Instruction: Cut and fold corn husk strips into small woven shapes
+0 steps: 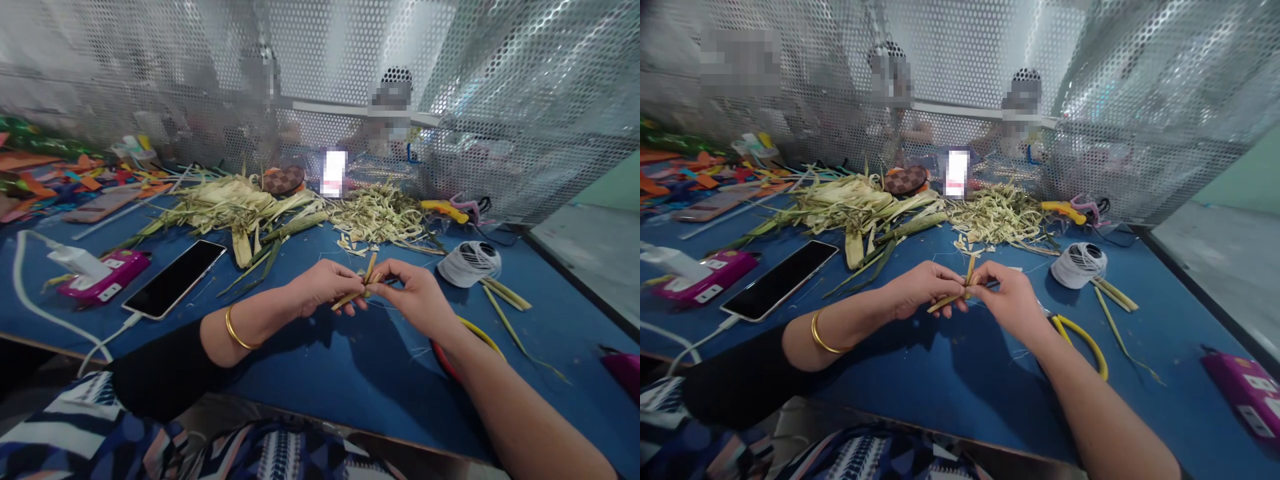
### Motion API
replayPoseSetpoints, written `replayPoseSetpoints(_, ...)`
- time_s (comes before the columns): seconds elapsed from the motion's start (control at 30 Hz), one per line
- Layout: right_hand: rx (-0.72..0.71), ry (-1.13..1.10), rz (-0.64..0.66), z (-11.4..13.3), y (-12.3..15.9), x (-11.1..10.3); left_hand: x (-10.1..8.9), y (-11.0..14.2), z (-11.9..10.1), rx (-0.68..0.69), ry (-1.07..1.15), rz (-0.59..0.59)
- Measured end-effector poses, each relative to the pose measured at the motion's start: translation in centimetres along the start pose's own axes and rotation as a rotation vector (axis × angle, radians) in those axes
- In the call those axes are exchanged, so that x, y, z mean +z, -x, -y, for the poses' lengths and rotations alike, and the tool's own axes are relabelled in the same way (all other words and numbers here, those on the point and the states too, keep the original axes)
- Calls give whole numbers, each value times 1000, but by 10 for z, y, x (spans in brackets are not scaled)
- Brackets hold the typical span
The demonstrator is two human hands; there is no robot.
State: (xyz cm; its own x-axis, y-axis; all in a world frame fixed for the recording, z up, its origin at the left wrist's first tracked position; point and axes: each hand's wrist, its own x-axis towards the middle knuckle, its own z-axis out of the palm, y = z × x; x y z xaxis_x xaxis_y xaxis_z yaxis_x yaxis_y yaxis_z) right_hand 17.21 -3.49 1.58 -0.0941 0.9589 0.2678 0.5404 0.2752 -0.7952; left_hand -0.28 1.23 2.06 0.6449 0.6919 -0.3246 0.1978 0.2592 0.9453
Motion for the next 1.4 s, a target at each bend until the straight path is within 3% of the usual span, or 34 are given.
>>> replayPoseSetpoints(0.27,69,-158,-80,2,0,5,1,2,-2,-55,5,-19)
replayPoseSetpoints(0.43,45,-189,-115,4,0,4,1,3,-4,-45,119,35)
replayPoseSetpoints(0.5,58,-243,-160,6,0,2,-1,1,-4,-1,192,1)
replayPoseSetpoints(0.6,125,-445,-271,8,0,3,-4,-3,-3,177,167,-114)
replayPoseSetpoints(0.7,146,-562,-314,9,0,7,0,-4,0,302,143,-28)
replayPoseSetpoints(0.77,152,-599,-294,9,1,11,5,-4,3,292,198,37)
replayPoseSetpoints(0.9,147,-590,-327,8,3,18,14,-4,10,284,296,-60)
replayPoseSetpoints(1.07,117,-584,-382,6,3,22,13,-7,12,238,416,-29)
replayPoseSetpoints(1.27,119,-574,-382,7,3,25,9,-8,10,262,374,-26)
replayPoseSetpoints(1.4,117,-640,-351,6,2,25,9,-7,9,368,311,-35)
